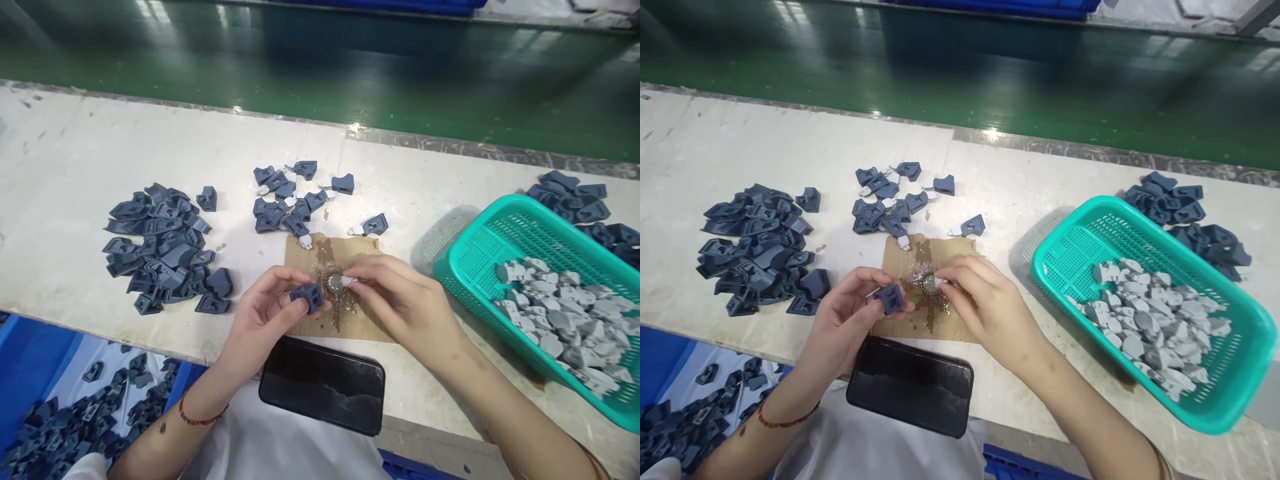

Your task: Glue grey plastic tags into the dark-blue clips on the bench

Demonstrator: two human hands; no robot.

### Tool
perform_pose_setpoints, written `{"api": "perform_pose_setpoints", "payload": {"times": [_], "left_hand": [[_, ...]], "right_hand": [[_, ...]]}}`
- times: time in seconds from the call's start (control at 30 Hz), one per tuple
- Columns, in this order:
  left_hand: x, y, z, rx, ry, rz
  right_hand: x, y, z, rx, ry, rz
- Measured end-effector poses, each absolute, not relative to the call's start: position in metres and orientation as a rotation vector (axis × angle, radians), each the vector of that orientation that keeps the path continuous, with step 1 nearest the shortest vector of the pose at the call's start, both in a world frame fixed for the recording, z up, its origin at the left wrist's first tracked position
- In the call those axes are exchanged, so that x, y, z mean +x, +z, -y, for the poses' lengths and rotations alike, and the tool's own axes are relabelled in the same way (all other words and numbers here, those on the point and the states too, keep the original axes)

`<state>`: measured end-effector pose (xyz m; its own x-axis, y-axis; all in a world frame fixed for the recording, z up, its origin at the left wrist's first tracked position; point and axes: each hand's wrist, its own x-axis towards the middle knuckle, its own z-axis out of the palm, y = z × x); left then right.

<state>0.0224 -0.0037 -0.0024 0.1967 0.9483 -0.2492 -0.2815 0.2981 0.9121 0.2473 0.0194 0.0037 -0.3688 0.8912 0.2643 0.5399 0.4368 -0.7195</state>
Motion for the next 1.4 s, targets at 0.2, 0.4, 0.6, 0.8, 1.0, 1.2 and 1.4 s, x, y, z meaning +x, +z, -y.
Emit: {"api": "perform_pose_setpoints", "payload": {"times": [0.2,0.4,0.6,0.8,1.0,1.2,1.4], "left_hand": [[0.021,-0.002,0.001,0.775,1.046,-0.942],[0.022,-0.006,0.001,0.777,0.962,-0.93],[0.026,0.0,0.002,0.82,0.958,-0.881],[0.026,0.002,0.003,0.848,0.915,-0.902],[0.026,0.001,0.003,0.852,0.908,-0.91],[0.026,0.0,0.003,0.883,0.956,-0.982],[0.027,0.001,0.003,0.942,0.973,-1.01]], "right_hand": [[0.25,0.01,-0.022,-1.285,1.221,1.48],[0.249,0.01,-0.022,-1.205,1.392,1.27],[0.244,0.016,-0.012,-1.198,1.335,1.32],[0.242,0.02,-0.011,-1.146,1.249,1.45],[0.241,0.019,-0.012,-1.102,1.284,1.457],[0.242,0.017,-0.012,-1.183,1.386,1.258],[0.244,0.011,-0.013,-1.09,1.516,1.153]]}}
